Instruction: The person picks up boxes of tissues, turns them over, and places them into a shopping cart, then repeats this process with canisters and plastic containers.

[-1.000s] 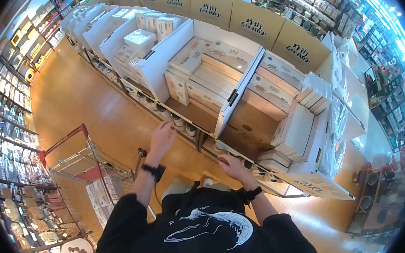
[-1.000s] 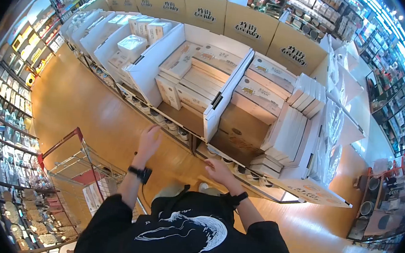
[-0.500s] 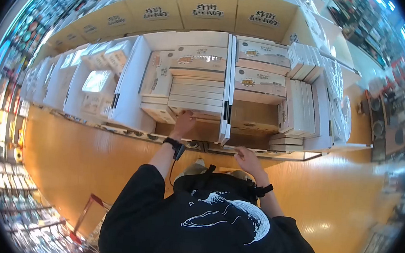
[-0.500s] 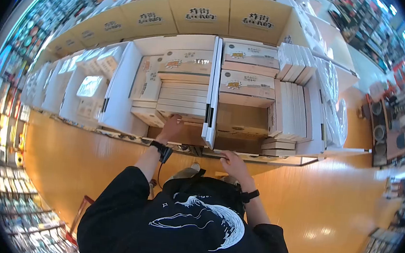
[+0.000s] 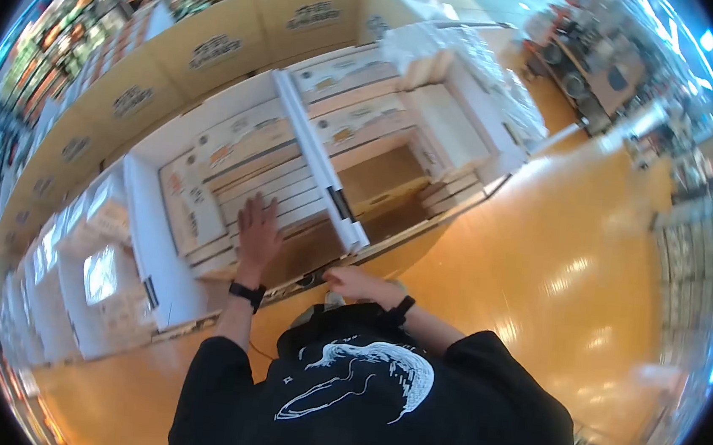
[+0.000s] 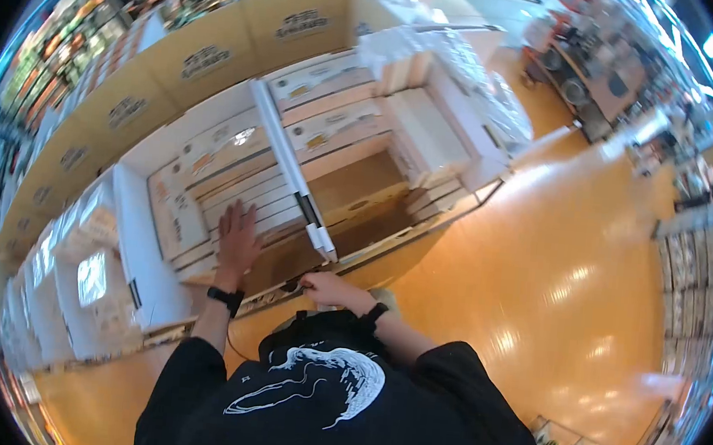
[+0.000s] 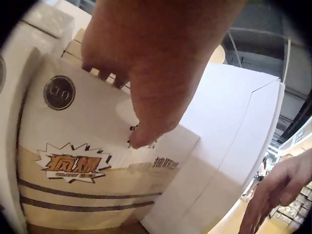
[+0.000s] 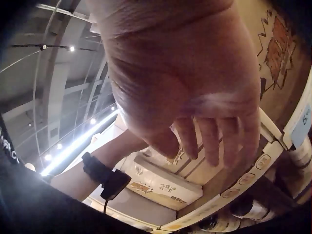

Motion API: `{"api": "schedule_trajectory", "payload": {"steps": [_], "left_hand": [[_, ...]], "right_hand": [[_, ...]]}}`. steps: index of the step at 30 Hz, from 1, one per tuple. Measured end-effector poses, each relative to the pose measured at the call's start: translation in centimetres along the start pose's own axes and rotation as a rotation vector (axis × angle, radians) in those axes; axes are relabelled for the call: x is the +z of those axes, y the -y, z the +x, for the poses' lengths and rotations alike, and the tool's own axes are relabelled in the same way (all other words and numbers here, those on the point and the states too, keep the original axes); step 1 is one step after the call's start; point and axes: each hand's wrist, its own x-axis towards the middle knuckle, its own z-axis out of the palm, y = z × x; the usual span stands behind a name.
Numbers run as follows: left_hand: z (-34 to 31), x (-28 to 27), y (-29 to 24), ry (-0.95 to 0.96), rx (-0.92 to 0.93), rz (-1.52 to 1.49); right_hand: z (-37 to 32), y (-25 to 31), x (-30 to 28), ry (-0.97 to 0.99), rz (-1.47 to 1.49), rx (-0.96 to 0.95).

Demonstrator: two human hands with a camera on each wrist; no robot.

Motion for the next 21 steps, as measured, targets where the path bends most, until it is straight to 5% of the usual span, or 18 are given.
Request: {"api": "schedule_trajectory", "payload": {"steps": [12, 21], "left_hand": [[-1.5, 0.1, 0.0, -0.125, 0.043, -0.015], [-1.0, 0.6, -0.2, -0.199, 0.027, -0.092]], "right_hand": [[1.5, -1.6, 2.3, -0.14, 0.086, -0.01], [2.1, -0.3, 2.4, -0.041, 0.036, 0.05]]}}
